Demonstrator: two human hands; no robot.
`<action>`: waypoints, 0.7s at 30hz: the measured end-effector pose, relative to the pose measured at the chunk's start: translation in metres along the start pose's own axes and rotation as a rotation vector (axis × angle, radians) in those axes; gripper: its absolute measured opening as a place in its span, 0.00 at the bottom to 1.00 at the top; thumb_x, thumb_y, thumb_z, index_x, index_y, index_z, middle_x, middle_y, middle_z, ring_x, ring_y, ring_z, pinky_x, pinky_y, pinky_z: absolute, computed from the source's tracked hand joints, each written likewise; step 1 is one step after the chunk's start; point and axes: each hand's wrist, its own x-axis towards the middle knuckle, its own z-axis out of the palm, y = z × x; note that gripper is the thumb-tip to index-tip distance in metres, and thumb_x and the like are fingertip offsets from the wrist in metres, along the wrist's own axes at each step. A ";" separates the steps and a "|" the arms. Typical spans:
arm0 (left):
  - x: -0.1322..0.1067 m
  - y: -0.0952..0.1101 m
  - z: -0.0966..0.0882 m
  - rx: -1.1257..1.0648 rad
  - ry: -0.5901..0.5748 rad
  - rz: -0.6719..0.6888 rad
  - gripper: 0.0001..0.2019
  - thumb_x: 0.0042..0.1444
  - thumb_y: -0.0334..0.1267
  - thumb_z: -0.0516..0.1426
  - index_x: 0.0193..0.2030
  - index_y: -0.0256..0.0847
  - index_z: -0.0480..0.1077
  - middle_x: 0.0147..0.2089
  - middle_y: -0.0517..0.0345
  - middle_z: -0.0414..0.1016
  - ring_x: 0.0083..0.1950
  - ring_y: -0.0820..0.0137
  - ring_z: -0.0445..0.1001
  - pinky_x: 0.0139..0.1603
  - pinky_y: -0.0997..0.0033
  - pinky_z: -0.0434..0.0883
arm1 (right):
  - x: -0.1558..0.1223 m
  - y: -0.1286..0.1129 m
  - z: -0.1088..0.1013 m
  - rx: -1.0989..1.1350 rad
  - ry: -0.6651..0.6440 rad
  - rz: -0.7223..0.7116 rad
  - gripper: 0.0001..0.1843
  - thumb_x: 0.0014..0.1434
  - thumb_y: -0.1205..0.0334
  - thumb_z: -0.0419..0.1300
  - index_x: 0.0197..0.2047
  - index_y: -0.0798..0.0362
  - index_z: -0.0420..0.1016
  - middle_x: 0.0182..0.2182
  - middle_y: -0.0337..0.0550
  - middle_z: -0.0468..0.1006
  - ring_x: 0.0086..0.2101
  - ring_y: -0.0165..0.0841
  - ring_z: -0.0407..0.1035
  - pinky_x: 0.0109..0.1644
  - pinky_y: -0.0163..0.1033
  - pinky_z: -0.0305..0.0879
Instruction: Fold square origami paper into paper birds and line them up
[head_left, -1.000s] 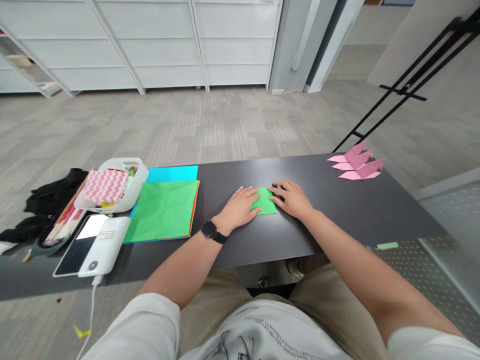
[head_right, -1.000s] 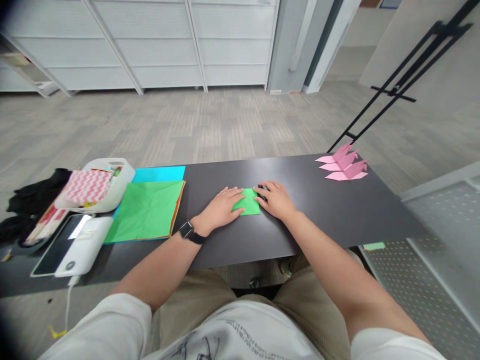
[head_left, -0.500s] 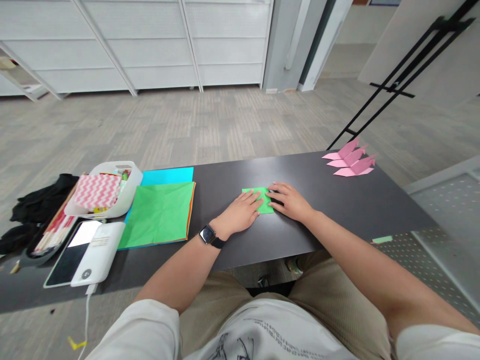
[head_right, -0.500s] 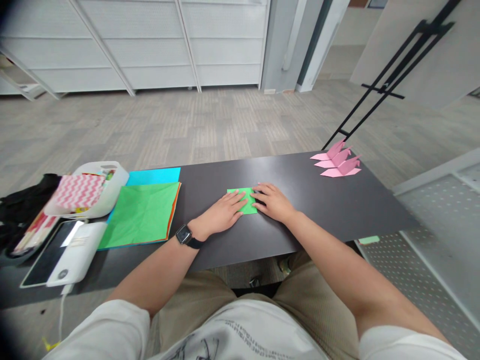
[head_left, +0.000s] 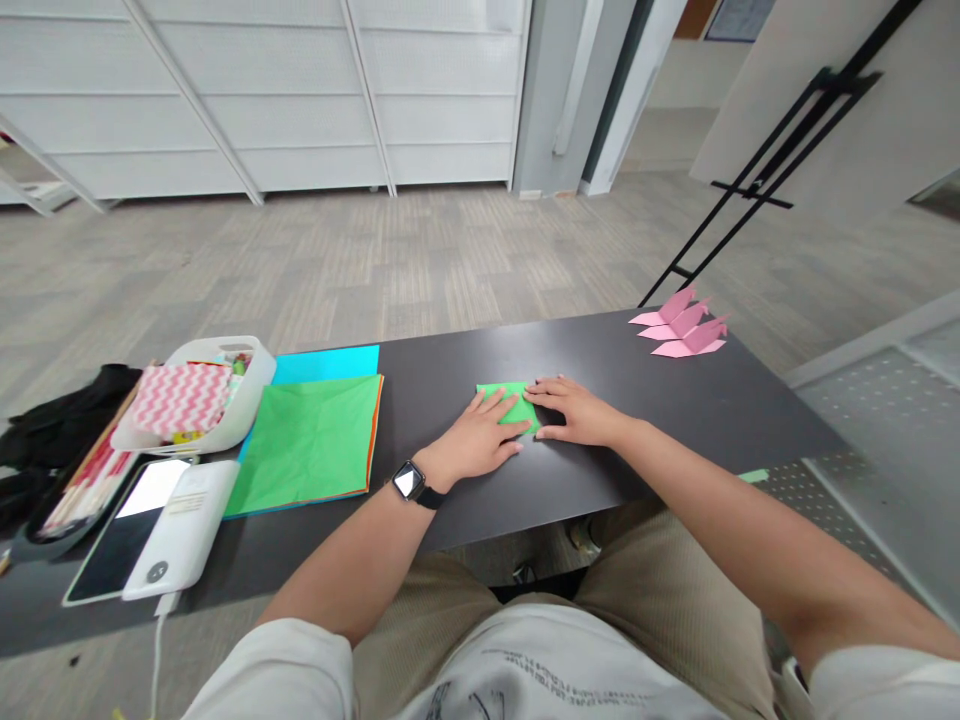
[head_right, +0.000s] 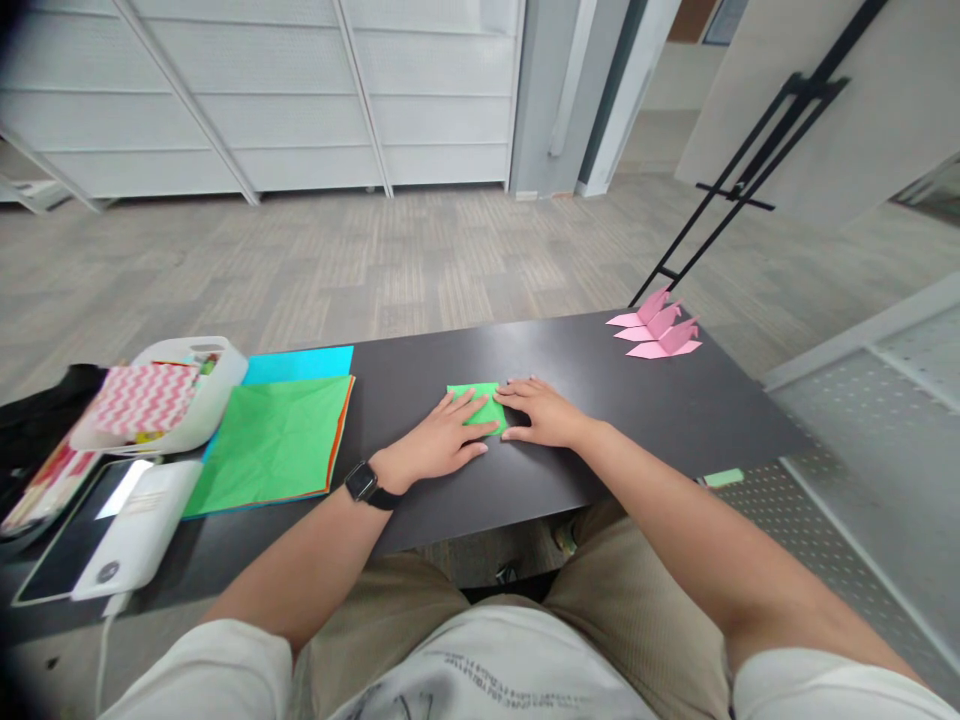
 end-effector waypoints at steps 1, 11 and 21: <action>0.000 0.002 -0.001 -0.006 -0.006 0.019 0.23 0.75 0.48 0.56 0.74 0.50 0.71 0.83 0.46 0.56 0.85 0.51 0.50 0.84 0.37 0.49 | -0.001 0.000 0.002 0.012 0.012 0.008 0.33 0.69 0.46 0.66 0.74 0.39 0.71 0.72 0.49 0.72 0.73 0.50 0.61 0.78 0.70 0.49; 0.001 0.012 -0.002 -0.048 -0.026 0.042 0.27 0.71 0.54 0.61 0.73 0.52 0.72 0.82 0.44 0.59 0.84 0.48 0.55 0.83 0.36 0.52 | -0.002 -0.010 0.022 -0.045 0.173 0.086 0.27 0.73 0.57 0.56 0.74 0.41 0.71 0.71 0.47 0.73 0.72 0.46 0.64 0.78 0.67 0.52; 0.000 0.013 -0.001 -0.067 -0.018 0.007 0.27 0.70 0.54 0.62 0.72 0.53 0.73 0.82 0.44 0.57 0.83 0.47 0.55 0.83 0.37 0.53 | 0.025 0.003 0.031 -0.110 0.232 0.324 0.36 0.70 0.48 0.59 0.77 0.50 0.64 0.77 0.55 0.63 0.77 0.55 0.51 0.80 0.69 0.48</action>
